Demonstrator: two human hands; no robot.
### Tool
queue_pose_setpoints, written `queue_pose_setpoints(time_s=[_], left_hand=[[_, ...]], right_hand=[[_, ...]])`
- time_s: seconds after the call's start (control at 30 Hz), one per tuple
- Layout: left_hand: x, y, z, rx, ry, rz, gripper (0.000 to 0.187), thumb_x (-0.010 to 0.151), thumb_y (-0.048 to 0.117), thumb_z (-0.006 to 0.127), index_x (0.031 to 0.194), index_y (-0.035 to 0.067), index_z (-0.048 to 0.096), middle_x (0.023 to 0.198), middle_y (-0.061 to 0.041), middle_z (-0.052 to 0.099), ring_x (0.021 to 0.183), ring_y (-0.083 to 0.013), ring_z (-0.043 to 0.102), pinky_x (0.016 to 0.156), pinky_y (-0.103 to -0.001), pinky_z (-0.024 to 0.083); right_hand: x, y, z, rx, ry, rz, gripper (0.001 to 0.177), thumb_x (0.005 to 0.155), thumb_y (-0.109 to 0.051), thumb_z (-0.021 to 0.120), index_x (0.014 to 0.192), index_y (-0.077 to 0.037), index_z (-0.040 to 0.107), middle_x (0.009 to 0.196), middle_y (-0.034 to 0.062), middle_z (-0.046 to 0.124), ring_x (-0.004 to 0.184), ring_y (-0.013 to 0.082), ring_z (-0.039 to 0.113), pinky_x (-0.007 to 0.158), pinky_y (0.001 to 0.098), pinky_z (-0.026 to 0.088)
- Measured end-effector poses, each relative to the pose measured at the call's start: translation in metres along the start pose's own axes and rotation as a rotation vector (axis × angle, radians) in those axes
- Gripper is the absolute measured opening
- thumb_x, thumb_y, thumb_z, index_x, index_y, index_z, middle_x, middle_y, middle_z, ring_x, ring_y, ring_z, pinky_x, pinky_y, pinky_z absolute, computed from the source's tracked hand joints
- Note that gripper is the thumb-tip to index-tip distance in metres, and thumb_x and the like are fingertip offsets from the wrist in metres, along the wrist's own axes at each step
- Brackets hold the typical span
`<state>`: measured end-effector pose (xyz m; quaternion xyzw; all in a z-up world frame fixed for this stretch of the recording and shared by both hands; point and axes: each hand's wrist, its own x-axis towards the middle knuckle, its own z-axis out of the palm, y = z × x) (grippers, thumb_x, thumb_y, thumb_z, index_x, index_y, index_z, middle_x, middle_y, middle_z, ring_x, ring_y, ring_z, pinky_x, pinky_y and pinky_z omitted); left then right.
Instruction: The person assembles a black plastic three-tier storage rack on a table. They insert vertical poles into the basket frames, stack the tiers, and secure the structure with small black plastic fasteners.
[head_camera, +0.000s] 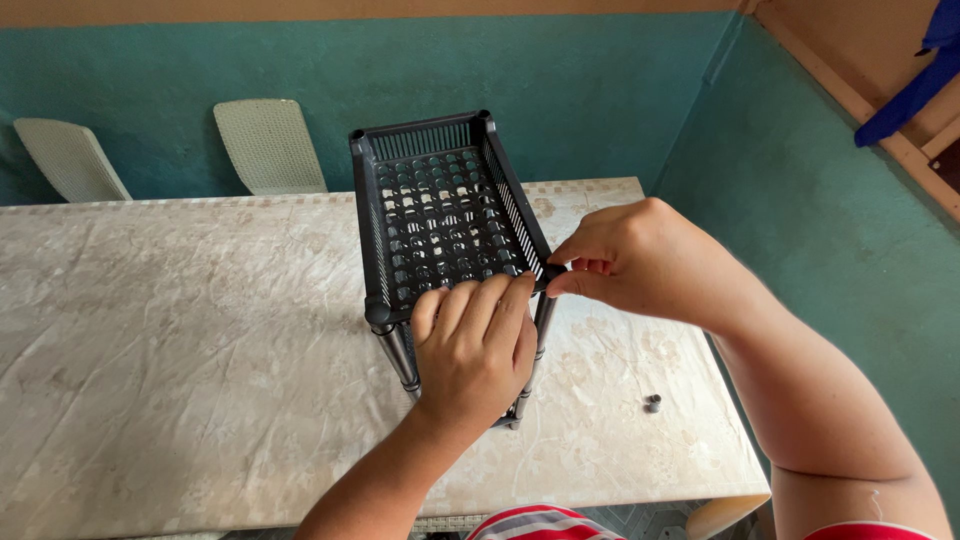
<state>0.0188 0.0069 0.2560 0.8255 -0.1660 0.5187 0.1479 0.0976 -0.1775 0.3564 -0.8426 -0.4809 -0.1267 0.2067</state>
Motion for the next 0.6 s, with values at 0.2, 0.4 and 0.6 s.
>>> queue_pose_setpoints(time_s=[0.2, 0.4, 0.6], left_hand=[[-0.002, -0.001, 0.000, -0.007, 0.000, 0.006, 0.027, 0.091, 0.011, 0.070, 0.118, 0.007, 0.072, 0.106, -0.002, 0.070, 0.097, -0.0184, 0.063, 0.096, -0.040, 0.039], [-0.001, -0.003, 0.002, 0.002, -0.006, 0.011, 0.028, 0.090, 0.010, 0.070, 0.118, 0.006, 0.072, 0.106, -0.001, 0.069, 0.096, -0.0180, 0.063, 0.094, -0.038, 0.039], [-0.001, -0.004, 0.003, -0.023, 0.007, -0.004, 0.028, 0.090, 0.009, 0.070, 0.117, 0.007, 0.073, 0.105, -0.001, 0.070, 0.093, -0.0176, 0.063, 0.092, -0.037, 0.038]], right_hand=[[0.004, 0.004, -0.006, 0.095, -0.073, -0.151, 0.027, 0.078, -0.009, 0.081, 0.104, -0.006, 0.079, 0.086, 0.0076, 0.077, 0.074, 0.0238, 0.072, 0.065, 0.0339, 0.057], [0.008, 0.017, -0.007, 0.167, -0.144, -0.111, 0.026, 0.079, -0.008, 0.081, 0.105, -0.009, 0.081, 0.086, 0.0058, 0.079, 0.077, 0.0225, 0.075, 0.067, 0.0334, 0.059], [0.011, 0.013, -0.004, 0.136, -0.118, -0.144, 0.020, 0.078, -0.010, 0.081, 0.097, -0.004, 0.079, 0.086, 0.0090, 0.079, 0.075, 0.0248, 0.075, 0.067, 0.0342, 0.060]])
